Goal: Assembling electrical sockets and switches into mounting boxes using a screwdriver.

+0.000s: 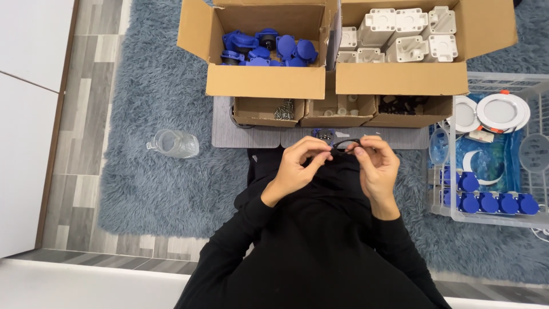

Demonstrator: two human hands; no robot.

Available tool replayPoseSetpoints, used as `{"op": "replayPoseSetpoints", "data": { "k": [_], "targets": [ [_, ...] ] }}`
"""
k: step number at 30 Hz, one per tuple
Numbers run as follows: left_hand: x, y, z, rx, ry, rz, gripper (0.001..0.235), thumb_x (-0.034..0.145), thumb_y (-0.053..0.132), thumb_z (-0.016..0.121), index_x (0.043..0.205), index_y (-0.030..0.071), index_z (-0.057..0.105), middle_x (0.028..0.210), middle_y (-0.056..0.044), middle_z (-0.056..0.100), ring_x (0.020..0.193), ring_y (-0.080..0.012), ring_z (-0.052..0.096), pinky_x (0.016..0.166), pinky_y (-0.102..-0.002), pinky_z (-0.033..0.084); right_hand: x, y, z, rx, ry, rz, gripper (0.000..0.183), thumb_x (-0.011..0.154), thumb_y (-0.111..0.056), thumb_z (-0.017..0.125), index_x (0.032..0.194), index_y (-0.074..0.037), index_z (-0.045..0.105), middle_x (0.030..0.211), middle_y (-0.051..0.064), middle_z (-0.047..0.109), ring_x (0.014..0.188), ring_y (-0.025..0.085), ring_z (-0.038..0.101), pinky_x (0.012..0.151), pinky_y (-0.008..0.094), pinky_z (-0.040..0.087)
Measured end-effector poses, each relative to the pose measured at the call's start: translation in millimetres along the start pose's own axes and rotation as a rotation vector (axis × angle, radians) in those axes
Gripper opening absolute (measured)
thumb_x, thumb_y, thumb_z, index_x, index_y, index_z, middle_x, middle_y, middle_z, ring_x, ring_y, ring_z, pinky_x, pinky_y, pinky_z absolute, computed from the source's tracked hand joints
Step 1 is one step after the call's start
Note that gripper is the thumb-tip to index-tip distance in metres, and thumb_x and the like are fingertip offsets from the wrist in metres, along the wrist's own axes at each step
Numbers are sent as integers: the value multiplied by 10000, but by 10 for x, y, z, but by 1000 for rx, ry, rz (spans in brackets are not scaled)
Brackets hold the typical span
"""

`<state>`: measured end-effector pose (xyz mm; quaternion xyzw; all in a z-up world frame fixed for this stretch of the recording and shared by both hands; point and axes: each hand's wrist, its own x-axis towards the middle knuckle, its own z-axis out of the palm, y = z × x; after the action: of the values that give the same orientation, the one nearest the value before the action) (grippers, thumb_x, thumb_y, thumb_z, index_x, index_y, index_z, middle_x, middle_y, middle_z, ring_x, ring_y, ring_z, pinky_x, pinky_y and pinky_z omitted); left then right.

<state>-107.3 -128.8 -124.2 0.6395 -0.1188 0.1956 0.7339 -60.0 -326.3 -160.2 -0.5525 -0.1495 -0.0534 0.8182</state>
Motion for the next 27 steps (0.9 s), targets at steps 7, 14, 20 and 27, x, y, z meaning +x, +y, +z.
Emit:
{"op": "replayPoseSetpoints", "data": {
  "k": [7, 14, 20, 27],
  "targets": [
    [2, -60, -37, 9, -16, 45, 231, 970, 20, 848, 1194, 17, 789, 1129, -126, 768, 916, -195, 784, 725, -282, 653, -56, 32, 35, 41, -17, 71, 151, 1039, 114, 669, 1183, 80, 638, 1161, 184, 624, 1040, 345, 774, 863, 420, 677],
    [71, 61, -80, 187, 38, 142, 140, 958, -15, 820, 1073, 64, 805, 1038, -71, 780, 849, -207, 744, 693, -290, 625, 35, -160, 122, -281, -88, -112, 281, 997, 86, 770, 1251, 98, 651, 1196, 216, 641, 1100, 380, 753, 903, 437, 642],
    [77, 149, -44, 446, -63, 364, 160, 975, -9, 780, 1070, 107, 835, 1066, -57, 773, 993, -271, 725, 851, -365, 603, -9, -219, 85, -715, -228, -424, 211, 899, 14, 925, 1092, -4, 844, 1051, 141, 774, 943, 319, 763, 820, 405, 619],
    [55, 73, -129, 406, -67, 326, 128, 981, 51, 824, 1092, 114, 830, 1062, -43, 793, 922, -264, 739, 804, -360, 621, 8, -199, 71, -650, -213, -449, 97, 924, 85, 888, 976, 17, 843, 944, 168, 798, 833, 333, 780, 737, 414, 625]
  ]
}}
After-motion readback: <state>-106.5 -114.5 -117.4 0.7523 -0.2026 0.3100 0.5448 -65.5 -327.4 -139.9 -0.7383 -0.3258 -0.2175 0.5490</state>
